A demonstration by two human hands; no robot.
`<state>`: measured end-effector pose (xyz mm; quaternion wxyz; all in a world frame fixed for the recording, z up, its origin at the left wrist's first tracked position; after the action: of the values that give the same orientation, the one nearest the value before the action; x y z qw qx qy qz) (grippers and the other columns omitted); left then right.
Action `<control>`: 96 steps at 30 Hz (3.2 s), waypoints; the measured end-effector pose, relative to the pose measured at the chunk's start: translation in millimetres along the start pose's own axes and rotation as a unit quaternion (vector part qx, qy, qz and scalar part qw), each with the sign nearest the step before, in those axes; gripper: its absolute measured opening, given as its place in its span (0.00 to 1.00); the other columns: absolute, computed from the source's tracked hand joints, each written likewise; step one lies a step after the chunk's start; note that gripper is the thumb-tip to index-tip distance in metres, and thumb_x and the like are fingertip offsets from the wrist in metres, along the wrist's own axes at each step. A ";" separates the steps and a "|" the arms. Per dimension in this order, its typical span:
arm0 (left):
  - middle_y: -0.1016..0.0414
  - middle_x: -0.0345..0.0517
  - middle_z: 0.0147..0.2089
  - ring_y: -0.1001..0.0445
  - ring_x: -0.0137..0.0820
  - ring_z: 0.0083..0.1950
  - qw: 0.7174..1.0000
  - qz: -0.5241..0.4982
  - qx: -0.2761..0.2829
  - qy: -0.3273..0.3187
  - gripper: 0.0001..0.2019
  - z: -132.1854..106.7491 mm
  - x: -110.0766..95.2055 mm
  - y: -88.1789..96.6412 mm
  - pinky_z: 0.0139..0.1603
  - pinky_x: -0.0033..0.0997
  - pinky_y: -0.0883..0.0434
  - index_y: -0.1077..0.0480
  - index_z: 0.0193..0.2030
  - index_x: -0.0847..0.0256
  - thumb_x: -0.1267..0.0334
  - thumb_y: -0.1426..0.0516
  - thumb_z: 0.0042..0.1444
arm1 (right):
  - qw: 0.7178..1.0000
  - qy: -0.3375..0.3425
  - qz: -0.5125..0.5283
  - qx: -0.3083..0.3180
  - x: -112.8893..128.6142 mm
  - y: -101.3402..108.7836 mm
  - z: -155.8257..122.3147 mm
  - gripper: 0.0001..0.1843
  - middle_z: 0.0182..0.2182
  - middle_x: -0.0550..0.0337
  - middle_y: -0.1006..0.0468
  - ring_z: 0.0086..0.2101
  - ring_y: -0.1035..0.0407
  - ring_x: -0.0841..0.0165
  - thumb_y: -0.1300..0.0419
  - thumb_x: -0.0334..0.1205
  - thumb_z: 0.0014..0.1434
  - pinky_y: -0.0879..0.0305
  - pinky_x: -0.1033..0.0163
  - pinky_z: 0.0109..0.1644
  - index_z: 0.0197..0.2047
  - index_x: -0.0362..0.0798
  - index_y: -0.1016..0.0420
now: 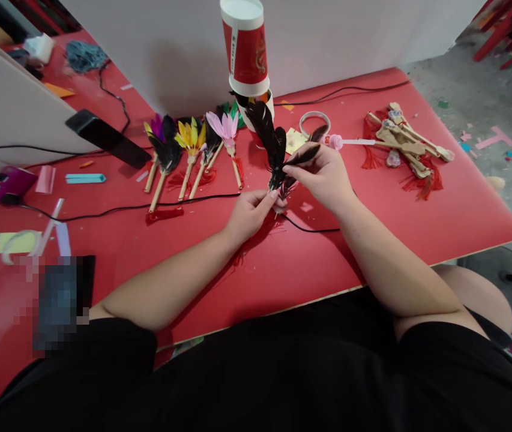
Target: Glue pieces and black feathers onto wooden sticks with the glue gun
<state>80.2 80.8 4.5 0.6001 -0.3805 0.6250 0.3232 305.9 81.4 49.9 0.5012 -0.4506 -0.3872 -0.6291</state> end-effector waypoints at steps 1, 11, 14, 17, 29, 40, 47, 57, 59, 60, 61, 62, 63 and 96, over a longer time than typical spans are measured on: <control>0.08 0.53 0.38 0.12 0.33 0.35 1.000 0.001 -0.001 -0.001 0.30 0.3 -0.1 0.1 0.42 0.34 0.12 0.12 0.40 0.60 0.31 0.29 0.78 | 1.000 0.001 -0.003 -0.001 -0.9 -0.7 -0.6 0.25 0.41 0.60 0.16 0.45 0.15 0.57 0.08 0.49 0.56 0.08 0.44 0.56 0.42 0.57 0.18; 0.08 0.53 0.38 0.10 0.35 0.39 0.999 0.020 -0.001 -0.050 0.32 -0.2 -4.3 2.0 0.51 0.38 0.12 0.13 0.38 0.58 0.30 0.32 0.81 | 0.999 0.008 -0.030 -0.013 -1.6 -12.7 -8.0 0.29 0.43 0.59 0.13 0.52 0.13 0.52 0.07 0.61 0.58 0.07 0.45 0.56 0.51 0.60 0.14; 0.07 0.53 0.39 0.09 0.36 0.40 0.998 0.032 -0.006 -0.045 0.32 -0.5 -5.4 2.1 0.52 0.38 0.12 0.13 0.38 0.57 0.31 0.33 0.82 | 1.000 -0.006 -0.025 0.010 0.7 -17.8 -11.2 0.31 0.44 0.58 0.12 0.51 0.13 0.52 0.06 0.62 0.56 0.07 0.47 0.56 0.52 0.61 0.14; 0.06 0.54 0.40 0.09 0.36 0.40 0.999 0.030 -0.003 -0.039 0.31 -1.5 -7.4 1.4 0.51 0.38 0.12 0.13 0.38 0.58 0.32 0.32 0.82 | 0.999 -0.025 -0.020 0.033 0.0 -22.5 -14.8 0.30 0.44 0.59 0.12 0.50 0.14 0.54 0.08 0.61 0.58 0.08 0.48 0.57 0.50 0.60 0.16; 0.07 0.53 0.38 0.09 0.36 0.39 0.998 0.023 0.006 -0.051 0.30 -3.1 -9.3 0.4 0.51 0.39 0.12 0.13 0.38 0.58 0.33 0.33 0.82 | 0.995 -0.064 0.044 0.069 -1.4 -27.1 -13.2 0.31 0.43 0.60 0.14 0.47 0.16 0.57 0.11 0.62 0.58 0.11 0.50 0.57 0.49 0.58 0.20; 0.06 0.53 0.39 0.11 0.34 0.37 0.994 0.076 0.003 -0.083 0.32 -7.6 -13.9 2.3 0.49 0.36 0.14 0.13 0.38 0.58 0.34 0.38 0.86 | 0.993 -0.055 0.057 0.083 -0.1 -25.3 -12.7 0.32 0.45 0.59 0.14 0.49 0.17 0.56 0.09 0.64 0.58 0.12 0.48 0.59 0.51 0.58 0.18; 0.06 0.54 0.40 0.09 0.36 0.40 0.991 0.095 0.005 -0.089 0.34 -5.6 -11.0 4.0 0.51 0.37 0.13 0.14 0.38 0.57 0.32 0.40 0.87 | 0.994 -0.032 0.026 0.106 1.2 -18.7 -13.1 0.28 0.48 0.57 0.12 0.51 0.15 0.55 0.11 0.58 0.63 0.11 0.48 0.61 0.55 0.57 0.16; 0.06 0.55 0.40 0.09 0.35 0.38 0.992 0.090 0.006 -0.088 0.34 -5.7 -8.0 3.4 0.47 0.35 0.14 0.15 0.38 0.58 0.30 0.39 0.85 | 0.995 -0.054 -0.001 0.082 -4.5 -24.3 -18.7 0.24 0.46 0.58 0.14 0.51 0.16 0.54 0.13 0.51 0.64 0.09 0.51 0.53 0.55 0.58 0.17; 0.06 0.55 0.40 0.09 0.35 0.38 0.992 0.086 0.006 -0.087 0.35 -5.7 -7.8 3.3 0.47 0.34 0.14 0.16 0.38 0.58 0.29 0.39 0.85 | 0.995 -0.052 0.003 0.086 -3.0 -24.4 -18.4 0.23 0.46 0.58 0.14 0.51 0.16 0.54 0.14 0.50 0.64 0.10 0.50 0.56 0.54 0.58 0.18; 0.06 0.55 0.40 0.09 0.35 0.38 0.993 0.084 0.005 -0.087 0.35 -5.7 -7.7 3.3 0.46 0.34 0.14 0.16 0.38 0.58 0.29 0.39 0.85 | 0.995 -0.052 0.004 0.088 -2.1 -24.1 -18.0 0.23 0.46 0.58 0.14 0.51 0.16 0.55 0.14 0.50 0.65 0.10 0.50 0.57 0.54 0.57 0.18; 0.06 0.55 0.40 0.09 0.35 0.38 0.993 0.084 0.005 -0.087 0.35 -5.6 -7.6 3.3 0.46 0.34 0.14 0.16 0.38 0.58 0.29 0.39 0.85 | 0.995 -0.052 0.005 0.090 -1.3 -23.6 -17.6 0.23 0.47 0.58 0.14 0.51 0.16 0.55 0.14 0.50 0.65 0.10 0.50 0.58 0.54 0.57 0.18; 0.06 0.55 0.40 0.09 0.35 0.38 0.993 0.084 0.004 -0.087 0.35 -5.5 -7.4 3.4 0.46 0.35 0.14 0.16 0.38 0.58 0.28 0.39 0.85 | 0.994 -0.052 0.005 0.092 -0.7 -23.1 -17.3 0.23 0.47 0.58 0.14 0.52 0.16 0.56 0.14 0.50 0.65 0.11 0.50 0.60 0.54 0.57 0.18; 0.06 0.55 0.40 0.09 0.35 0.38 0.993 0.083 0.003 -0.087 0.36 -5.4 -7.2 3.5 0.46 0.35 0.14 0.16 0.38 0.58 0.28 0.39 0.85 | 0.994 -0.053 0.004 0.094 -0.1 -22.5 -16.9 0.24 0.48 0.58 0.14 0.52 0.16 0.56 0.13 0.50 0.64 0.11 0.51 0.60 0.55 0.57 0.18; 0.07 0.53 0.39 0.08 0.38 0.42 0.993 0.082 0.001 -0.080 0.35 -5.8 -9.3 2.7 0.52 0.39 0.12 0.17 0.36 0.56 0.29 0.38 0.84 | 0.992 -0.094 0.007 0.088 8.9 -31.2 -20.8 0.23 0.44 0.57 0.13 0.49 0.17 0.54 0.15 0.49 0.60 0.12 0.49 0.56 0.51 0.57 0.19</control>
<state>74.9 78.0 14.0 0.6199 -0.3008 0.6042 0.4002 270.8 65.6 51.1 0.5047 -0.4643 -0.4834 -0.5441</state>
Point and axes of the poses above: each hand's wrist, its own z-axis towards the middle knuckle, its own y-axis out of the back of the hand, x = y × z, the point moved 2 cm from there along z, towards the middle knuckle
